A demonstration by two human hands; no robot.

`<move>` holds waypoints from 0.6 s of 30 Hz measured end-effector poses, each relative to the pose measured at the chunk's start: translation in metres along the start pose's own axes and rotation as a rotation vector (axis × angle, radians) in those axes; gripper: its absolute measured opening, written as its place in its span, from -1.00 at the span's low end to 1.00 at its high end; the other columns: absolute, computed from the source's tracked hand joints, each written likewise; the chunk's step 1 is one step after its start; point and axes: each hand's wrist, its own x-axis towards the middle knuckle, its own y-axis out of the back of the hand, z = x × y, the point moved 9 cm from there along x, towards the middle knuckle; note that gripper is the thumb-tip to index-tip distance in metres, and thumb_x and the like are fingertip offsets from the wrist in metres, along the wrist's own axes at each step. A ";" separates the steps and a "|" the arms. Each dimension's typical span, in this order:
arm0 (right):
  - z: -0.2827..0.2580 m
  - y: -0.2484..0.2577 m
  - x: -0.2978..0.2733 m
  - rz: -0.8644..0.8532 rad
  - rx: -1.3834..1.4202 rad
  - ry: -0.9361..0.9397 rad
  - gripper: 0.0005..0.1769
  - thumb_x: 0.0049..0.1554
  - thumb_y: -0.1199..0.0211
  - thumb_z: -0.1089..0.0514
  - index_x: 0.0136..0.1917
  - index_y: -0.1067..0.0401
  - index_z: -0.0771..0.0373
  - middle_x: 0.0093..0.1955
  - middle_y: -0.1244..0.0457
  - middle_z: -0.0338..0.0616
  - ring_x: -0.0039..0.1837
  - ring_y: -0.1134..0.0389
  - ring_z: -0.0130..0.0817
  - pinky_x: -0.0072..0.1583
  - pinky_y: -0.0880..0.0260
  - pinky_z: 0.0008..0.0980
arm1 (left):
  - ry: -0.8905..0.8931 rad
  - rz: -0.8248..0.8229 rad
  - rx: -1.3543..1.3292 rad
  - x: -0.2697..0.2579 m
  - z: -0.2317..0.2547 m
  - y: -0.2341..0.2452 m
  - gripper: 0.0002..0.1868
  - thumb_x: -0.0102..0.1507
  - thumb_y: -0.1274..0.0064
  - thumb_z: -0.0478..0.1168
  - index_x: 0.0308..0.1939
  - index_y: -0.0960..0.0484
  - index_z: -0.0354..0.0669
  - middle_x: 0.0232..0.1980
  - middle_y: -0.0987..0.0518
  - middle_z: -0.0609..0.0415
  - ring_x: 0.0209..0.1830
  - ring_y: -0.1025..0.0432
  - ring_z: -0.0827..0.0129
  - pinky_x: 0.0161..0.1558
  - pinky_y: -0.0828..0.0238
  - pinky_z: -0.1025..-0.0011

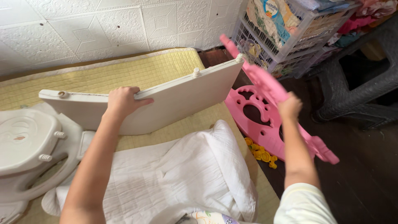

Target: The person disassembles a pink and white plastic playpen by removing yellow fasteners, then reassembles it by aligning the panels and inserting the fasteners. The person handles the panels and fasteners by hand throughout the process.

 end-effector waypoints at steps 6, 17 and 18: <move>0.035 0.080 0.057 0.139 -0.044 -0.081 -0.45 0.06 -0.60 -0.17 -0.10 -0.55 0.39 -0.14 -0.39 0.28 -0.06 -0.43 0.31 0.06 -0.42 0.13 | 0.014 -0.032 0.000 0.001 0.000 -0.004 -0.27 -0.02 -0.25 0.50 -0.30 -0.77 -0.11 -0.41 -0.67 -0.06 -0.29 -0.58 0.06 -0.22 -0.49 0.15; -0.029 0.244 0.151 0.046 0.321 0.054 -0.49 0.15 -0.43 -0.13 -0.19 -0.56 0.44 -0.25 -0.39 0.01 -0.22 -0.45 -0.16 -0.07 -0.45 -0.19 | -0.059 0.092 -0.204 -0.003 0.000 0.005 -0.30 0.16 -0.17 0.40 -0.20 -0.74 -0.24 -0.31 -0.69 -0.13 -0.25 -0.60 0.02 -0.15 -0.53 0.15; -0.041 0.256 0.159 0.036 0.359 0.054 -0.50 0.15 -0.43 -0.12 -0.19 -0.55 0.44 -0.25 -0.39 0.01 -0.22 -0.45 -0.16 -0.07 -0.45 -0.19 | -0.036 0.071 -0.172 -0.004 -0.004 0.004 -0.31 0.20 -0.15 0.39 -0.21 -0.74 -0.23 -0.31 -0.69 -0.14 -0.23 -0.59 0.00 -0.12 -0.51 0.14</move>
